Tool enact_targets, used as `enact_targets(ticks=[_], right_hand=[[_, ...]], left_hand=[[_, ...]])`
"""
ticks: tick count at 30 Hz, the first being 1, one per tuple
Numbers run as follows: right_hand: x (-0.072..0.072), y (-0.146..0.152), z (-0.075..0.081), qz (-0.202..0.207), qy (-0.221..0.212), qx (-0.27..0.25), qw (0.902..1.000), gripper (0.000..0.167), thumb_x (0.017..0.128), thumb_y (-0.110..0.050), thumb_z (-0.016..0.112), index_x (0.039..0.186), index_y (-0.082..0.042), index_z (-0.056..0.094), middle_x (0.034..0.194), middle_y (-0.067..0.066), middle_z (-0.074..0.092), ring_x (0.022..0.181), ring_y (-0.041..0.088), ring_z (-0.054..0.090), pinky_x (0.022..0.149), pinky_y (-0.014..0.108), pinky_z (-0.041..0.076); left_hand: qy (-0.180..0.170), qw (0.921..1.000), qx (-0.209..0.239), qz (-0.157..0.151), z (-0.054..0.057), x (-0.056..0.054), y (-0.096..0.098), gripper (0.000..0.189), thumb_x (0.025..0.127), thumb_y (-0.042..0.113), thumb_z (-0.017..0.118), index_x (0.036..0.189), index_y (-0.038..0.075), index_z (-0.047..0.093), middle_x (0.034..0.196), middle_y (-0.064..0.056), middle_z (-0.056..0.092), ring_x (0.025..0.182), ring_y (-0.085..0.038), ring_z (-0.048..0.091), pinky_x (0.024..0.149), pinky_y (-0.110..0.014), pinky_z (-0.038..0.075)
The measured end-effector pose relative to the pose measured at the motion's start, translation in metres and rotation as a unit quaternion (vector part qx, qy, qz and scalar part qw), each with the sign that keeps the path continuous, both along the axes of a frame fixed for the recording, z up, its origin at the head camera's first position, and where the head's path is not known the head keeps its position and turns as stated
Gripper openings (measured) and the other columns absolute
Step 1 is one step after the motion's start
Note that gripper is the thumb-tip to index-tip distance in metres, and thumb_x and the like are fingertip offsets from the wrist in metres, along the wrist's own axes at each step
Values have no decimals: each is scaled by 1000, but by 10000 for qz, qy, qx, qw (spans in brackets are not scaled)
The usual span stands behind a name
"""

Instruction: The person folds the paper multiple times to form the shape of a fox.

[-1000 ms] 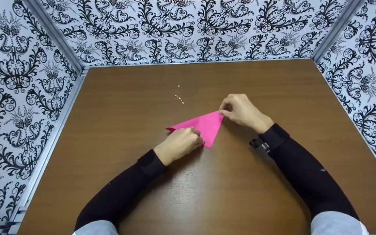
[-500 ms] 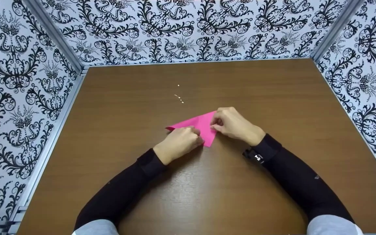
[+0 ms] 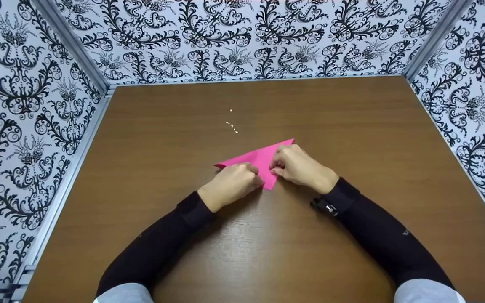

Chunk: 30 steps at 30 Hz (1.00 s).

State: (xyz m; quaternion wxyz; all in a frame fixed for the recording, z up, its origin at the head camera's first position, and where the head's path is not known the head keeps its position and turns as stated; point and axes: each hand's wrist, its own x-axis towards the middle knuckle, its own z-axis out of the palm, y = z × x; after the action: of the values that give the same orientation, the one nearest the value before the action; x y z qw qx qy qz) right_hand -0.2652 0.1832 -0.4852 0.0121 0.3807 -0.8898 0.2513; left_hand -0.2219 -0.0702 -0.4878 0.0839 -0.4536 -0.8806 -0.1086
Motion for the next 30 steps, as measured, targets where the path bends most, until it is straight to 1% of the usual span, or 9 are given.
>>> enact_targets(ticks=[3,10,15,18,23,26,30], right_hand=[[2,0,0,-20,57,-11,10000,5,98,0,90,96,-5,90,95,12,81,88,27,76,80,45,67],[4,-1,-2,-131,125,-48,9998,9,99,-4,91,90,-5,89,92,11,80,84,25,74,74,39,62],[8,-1,-2,-146,213,-1,9997,10,98,-6,93,89,-6,89,97,13,80,88,28,75,76,42,64],[8,-1,-3,-137,245,20,9996,10,98,-7,93,89,-6,88,98,14,80,88,29,76,77,44,66],[8,-1,-3,-140,213,53,9997,10,98,-7,93,89,-5,88,97,13,79,88,27,75,77,44,66],[8,-2,-2,-172,129,62,9997,10,98,-6,93,89,-5,89,97,13,79,88,27,75,77,44,66],[8,-4,-1,-165,48,39,9998,11,99,-6,92,88,-5,89,98,12,79,88,27,76,78,44,68]], left_hand=[[-36,10000,9,-23,0,0,0,16,109,13,81,99,13,93,92,-6,81,86,-26,80,77,-41,70],[-75,9999,4,-135,1,-1,-2,10,107,13,85,103,15,94,93,-3,82,88,-22,82,81,-37,70],[-181,9995,171,-172,2,-3,-3,7,106,15,88,102,15,94,89,-3,81,81,-16,79,77,-34,69],[-245,9993,254,-116,3,-4,-6,7,106,19,88,103,15,94,87,-3,80,77,-15,76,75,-35,68],[-189,9994,293,82,9,-8,-12,7,106,22,89,105,17,94,90,-1,80,83,-18,77,77,-39,70],[-148,9991,296,254,15,-13,-16,5,105,20,89,104,17,93,94,-1,81,90,-21,76,79,-41,71],[-106,9983,258,503,26,-24,-20,6,106,17,87,104,16,92,100,-3,83,98,-25,78,83,-44,72]])
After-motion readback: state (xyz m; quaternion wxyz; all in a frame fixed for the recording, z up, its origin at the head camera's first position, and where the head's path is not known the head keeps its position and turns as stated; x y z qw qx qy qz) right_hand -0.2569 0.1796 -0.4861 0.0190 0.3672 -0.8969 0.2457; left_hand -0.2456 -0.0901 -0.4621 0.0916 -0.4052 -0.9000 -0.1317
